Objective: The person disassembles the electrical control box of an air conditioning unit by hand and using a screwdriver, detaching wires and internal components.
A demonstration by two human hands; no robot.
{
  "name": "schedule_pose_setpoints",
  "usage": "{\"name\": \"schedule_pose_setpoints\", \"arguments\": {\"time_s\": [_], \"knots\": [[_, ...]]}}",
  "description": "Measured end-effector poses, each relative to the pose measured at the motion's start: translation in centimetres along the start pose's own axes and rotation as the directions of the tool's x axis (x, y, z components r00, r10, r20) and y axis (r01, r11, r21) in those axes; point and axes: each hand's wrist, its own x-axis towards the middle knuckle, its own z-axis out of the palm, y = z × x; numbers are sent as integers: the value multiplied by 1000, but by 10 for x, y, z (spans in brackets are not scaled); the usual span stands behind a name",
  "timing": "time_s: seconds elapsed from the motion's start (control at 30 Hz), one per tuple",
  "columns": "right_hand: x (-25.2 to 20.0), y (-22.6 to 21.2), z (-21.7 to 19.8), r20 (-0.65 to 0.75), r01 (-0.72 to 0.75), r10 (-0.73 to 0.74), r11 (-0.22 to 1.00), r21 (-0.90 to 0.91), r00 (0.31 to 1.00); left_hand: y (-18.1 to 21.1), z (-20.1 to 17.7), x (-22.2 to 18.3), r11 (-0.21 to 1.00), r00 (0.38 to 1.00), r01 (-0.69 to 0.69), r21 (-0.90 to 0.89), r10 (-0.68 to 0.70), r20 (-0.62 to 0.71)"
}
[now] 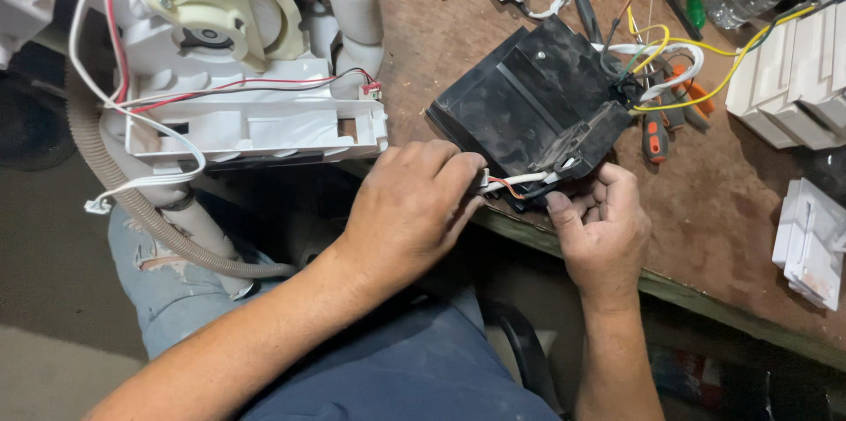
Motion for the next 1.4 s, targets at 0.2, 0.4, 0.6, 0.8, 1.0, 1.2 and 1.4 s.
{"name": "schedule_pose_setpoints", "arguments": {"time_s": [0.2, 0.4, 0.6, 0.8, 1.0, 1.2, 1.4], "knots": [[0, -7, -8, 99, -60, 38, 971, 232, 994, 12, -14, -10, 976, 961, -217, -2, 213, -177], [-5, 17, 2, 28, 26, -33, 976, 217, 999, 10, 41, -35, 941, 921, -316, 119, 334, -197], [-20, -26, -7, 81, -106, 87, 956, 273, 993, 17, 56, -42, 933, 920, -358, 37, 359, -157], [-15, -43, -39, 57, -248, 242, 940, 233, 969, 19, 8, -22, 989, 977, -140, 52, 146, -158], [40, 10, -87, 296, 72, -19, 983, -170, 955, 10, 13, -16, 957, 983, -82, 277, 124, -136], [84, 53, -65, 357, 418, -335, 889, -188, 872, 19, 11, -1, 963, 986, 31, 268, 14, -165], [33, -8, -61, 44, 328, -332, 890, -316, 942, 26, 8, -5, 970, 994, -56, 236, 77, -81]]}}
